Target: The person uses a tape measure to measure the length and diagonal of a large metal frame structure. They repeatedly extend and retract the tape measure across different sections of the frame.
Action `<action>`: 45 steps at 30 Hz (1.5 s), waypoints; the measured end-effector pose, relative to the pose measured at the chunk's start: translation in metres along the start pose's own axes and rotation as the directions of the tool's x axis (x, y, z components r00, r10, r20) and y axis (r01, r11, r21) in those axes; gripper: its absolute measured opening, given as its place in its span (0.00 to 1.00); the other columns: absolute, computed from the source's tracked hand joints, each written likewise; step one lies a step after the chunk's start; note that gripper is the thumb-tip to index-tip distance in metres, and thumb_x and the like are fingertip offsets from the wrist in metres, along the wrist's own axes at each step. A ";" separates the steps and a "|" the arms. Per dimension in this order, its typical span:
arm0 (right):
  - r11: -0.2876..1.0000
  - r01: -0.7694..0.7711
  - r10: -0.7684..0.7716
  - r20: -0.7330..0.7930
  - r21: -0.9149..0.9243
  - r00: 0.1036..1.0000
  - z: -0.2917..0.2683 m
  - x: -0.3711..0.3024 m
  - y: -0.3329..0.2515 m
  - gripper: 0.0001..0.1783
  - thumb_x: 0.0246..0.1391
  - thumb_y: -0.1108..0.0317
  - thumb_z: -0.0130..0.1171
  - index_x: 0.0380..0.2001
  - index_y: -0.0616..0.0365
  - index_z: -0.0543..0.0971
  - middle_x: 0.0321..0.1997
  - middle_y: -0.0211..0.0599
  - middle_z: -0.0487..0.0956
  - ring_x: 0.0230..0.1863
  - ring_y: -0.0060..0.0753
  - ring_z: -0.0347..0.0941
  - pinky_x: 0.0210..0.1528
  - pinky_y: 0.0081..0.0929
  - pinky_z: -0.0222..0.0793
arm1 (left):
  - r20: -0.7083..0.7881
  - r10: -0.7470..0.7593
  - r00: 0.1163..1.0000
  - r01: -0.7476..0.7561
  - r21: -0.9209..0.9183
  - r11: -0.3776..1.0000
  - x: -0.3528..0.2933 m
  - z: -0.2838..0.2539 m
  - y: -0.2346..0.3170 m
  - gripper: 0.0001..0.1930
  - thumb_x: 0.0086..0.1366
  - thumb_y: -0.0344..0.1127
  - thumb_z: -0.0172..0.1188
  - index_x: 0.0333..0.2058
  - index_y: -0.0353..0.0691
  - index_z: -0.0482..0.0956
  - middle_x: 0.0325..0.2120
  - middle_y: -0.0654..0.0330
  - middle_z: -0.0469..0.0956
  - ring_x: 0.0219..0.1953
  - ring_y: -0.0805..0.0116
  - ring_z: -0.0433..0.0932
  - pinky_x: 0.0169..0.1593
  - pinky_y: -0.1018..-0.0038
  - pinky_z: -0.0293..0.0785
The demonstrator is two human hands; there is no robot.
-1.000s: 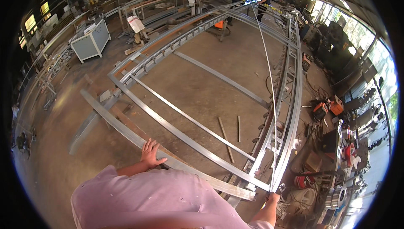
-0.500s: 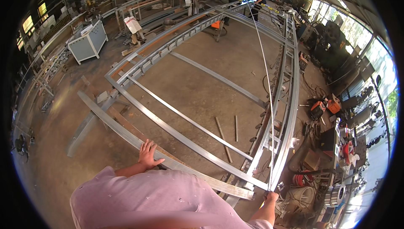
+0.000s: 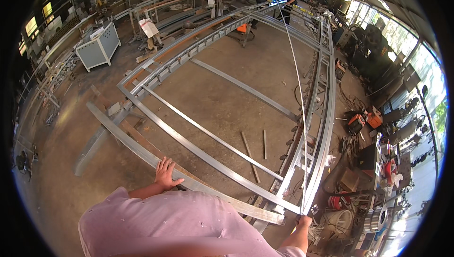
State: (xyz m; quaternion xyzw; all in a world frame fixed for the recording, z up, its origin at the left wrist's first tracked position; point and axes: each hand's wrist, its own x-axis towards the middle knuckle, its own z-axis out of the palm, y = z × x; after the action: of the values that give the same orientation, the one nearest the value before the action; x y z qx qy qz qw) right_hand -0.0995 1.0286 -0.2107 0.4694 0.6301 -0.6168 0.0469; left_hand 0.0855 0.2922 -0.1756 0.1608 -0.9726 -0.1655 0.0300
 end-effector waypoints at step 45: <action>0.998 -0.030 0.027 -0.067 -0.049 0.997 0.001 -0.003 -0.004 0.16 0.60 0.81 0.47 0.19 0.52 0.66 0.16 0.31 0.67 0.13 0.26 0.60 0.15 0.31 0.52 | -0.007 0.004 1.000 -0.004 0.009 1.000 -0.001 0.000 0.000 0.53 0.56 0.76 0.59 0.67 0.37 0.67 0.70 0.48 0.59 0.77 0.46 0.45 0.77 0.47 0.38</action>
State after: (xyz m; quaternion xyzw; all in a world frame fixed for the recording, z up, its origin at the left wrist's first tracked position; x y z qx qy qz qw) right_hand -0.1017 1.0269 -0.2062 0.4973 0.6397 -0.5842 0.0466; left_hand 0.0861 0.2923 -0.1751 0.1594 -0.9735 -0.1607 0.0329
